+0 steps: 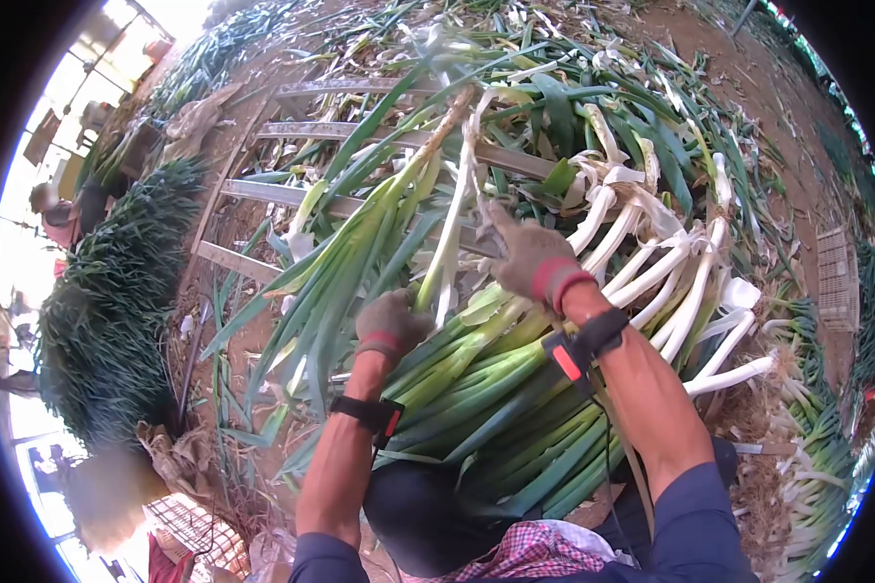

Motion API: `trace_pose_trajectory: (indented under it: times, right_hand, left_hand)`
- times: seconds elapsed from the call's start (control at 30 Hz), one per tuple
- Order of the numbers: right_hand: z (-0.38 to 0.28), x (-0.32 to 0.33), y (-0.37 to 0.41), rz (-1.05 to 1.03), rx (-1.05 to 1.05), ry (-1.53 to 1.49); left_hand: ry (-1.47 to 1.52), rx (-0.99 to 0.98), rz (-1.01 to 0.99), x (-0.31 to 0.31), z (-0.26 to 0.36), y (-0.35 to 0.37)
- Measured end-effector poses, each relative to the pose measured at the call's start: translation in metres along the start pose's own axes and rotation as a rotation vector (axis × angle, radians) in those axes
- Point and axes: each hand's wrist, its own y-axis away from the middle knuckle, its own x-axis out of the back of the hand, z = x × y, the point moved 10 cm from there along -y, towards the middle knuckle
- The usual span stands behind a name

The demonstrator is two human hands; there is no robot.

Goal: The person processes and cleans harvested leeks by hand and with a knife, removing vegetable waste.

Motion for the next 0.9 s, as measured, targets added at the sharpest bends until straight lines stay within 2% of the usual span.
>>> trace_pose_trajectory:
  times: [0.17, 0.27, 0.37, 0.47, 0.57, 0.63, 0.73, 0.8, 0.83, 0.9]
  right_hand:
    - [-0.005, 0.02, -0.028, 0.019, -0.028, 0.055]
    - [0.001, 0.004, -0.029, 0.039, 0.019, -0.003]
    - [0.001, -0.01, 0.002, -0.044, 0.036, -0.003]
    - [-0.008, -0.013, 0.06, -0.148, 0.023, -0.063]
    - [-0.015, -0.023, 0.114, -0.271, 0.166, -0.114]
    - [0.004, -0.009, 0.126, -0.156, 0.094, -0.099]
    - [0.03, 0.001, 0.134, -0.017, 0.032, -0.11]
    - [0.031, -0.001, 0.14, 0.049, 0.073, -0.168]
    - [0.018, -0.005, 0.146, -0.058, 0.072, -0.15]
    - [0.0, -0.013, 0.154, -0.114, 0.102, -0.167]
  left_hand:
    - [-0.041, -0.033, 0.044, -0.002, -0.002, 0.002]
    - [-0.039, -0.023, 0.038, -0.002, -0.005, 0.004]
    - [-0.035, -0.004, -0.084, -0.008, -0.007, 0.01]
    - [-0.044, -0.096, -0.057, -0.01, -0.005, 0.025]
    - [-0.169, -0.199, -0.226, -0.016, -0.002, 0.052]
    - [-0.166, -0.293, -0.343, -0.008, 0.007, 0.07]
    - [-0.119, -0.295, -0.35, 0.038, 0.004, 0.052]
    - [-0.116, -0.223, -0.051, 0.072, -0.009, 0.0]
    - [-0.2, -0.186, 0.074, 0.084, -0.011, -0.025]
    - [-0.336, -0.184, 0.283, 0.093, -0.011, -0.069]
